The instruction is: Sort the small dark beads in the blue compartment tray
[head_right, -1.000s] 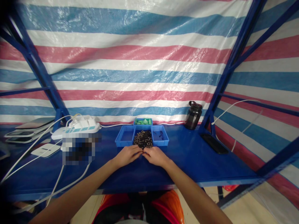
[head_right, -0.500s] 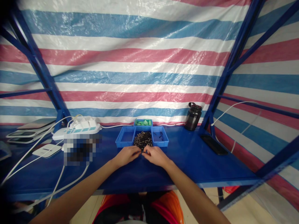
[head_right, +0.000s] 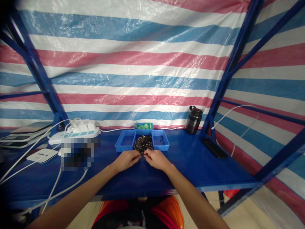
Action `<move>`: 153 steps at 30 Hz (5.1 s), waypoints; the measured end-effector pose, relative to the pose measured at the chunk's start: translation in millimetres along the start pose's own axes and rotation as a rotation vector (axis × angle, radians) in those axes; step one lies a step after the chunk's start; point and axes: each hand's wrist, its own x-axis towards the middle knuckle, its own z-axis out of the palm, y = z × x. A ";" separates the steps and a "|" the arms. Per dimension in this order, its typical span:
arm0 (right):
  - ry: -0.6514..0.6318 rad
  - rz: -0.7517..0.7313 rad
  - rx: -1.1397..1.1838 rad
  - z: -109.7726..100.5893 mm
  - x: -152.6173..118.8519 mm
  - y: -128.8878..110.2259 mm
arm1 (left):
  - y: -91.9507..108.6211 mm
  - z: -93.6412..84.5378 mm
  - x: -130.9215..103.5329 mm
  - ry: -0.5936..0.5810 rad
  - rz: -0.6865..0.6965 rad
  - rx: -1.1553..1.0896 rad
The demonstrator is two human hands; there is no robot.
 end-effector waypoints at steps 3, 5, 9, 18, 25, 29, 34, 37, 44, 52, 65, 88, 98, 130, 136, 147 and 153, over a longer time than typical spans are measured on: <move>-0.006 0.002 0.006 -1.5 0.0 -0.9 | -0.2 0.9 -0.1 0.007 -0.030 0.015; 0.002 0.027 0.025 -2.3 -0.3 -1.3 | -1.6 2.8 0.0 -0.004 -0.047 0.033; -0.017 0.043 0.036 -1.4 -0.6 0.3 | -3.2 5.4 -0.1 -0.019 -0.065 0.059; -0.017 -0.012 0.004 1.3 -0.3 2.6 | 0.0 -0.6 -0.5 0.021 -0.046 -0.054; -0.071 -0.030 -0.062 7.5 3.5 -4.4 | -6.5 3.9 -0.4 0.080 0.067 -0.131; -0.089 -0.049 -0.107 7.7 3.8 -6.7 | -4.4 4.1 -1.6 0.091 0.150 -0.115; -0.039 -0.051 -0.099 4.8 2.2 -4.6 | -2.4 -1.5 -0.7 0.085 0.096 -0.073; 0.007 -0.011 -0.067 2.6 1.1 -3.4 | -3.7 -2.4 0.4 0.052 0.027 -0.045; 0.014 -0.035 0.024 -0.3 -2.0 -7.4 | -3.0 4.4 -0.5 -0.070 0.037 -0.001; 0.039 -0.022 0.015 0.3 -0.3 -3.3 | 1.4 3.6 -1.5 -0.090 0.022 0.077; 0.051 0.011 -0.040 3.0 0.4 -1.7 | 0.1 3.0 -2.1 -0.011 0.001 -0.039; 0.055 -0.045 0.085 -2.7 -3.7 -7.1 | 0.0 1.6 -0.2 -0.042 0.037 0.017; 0.158 -0.119 0.140 -7.9 -1.7 -7.7 | -0.8 3.7 -1.2 -0.071 -0.009 0.068; 0.660 0.162 -0.163 -18.4 -3.2 38.1 | -11.6 -3.1 -2.7 -0.028 -0.090 0.082; 0.448 0.034 0.050 -11.7 -3.5 26.9 | -16.5 1.6 -2.6 -0.053 -0.112 0.095; -0.102 0.159 -0.186 -2.3 1.4 -6.3 | -13.9 0.2 -3.1 -0.107 -0.173 0.086; -0.146 0.216 -0.245 -1.5 3.8 -8.7 | -14.0 2.4 -2.0 -0.097 -0.161 0.083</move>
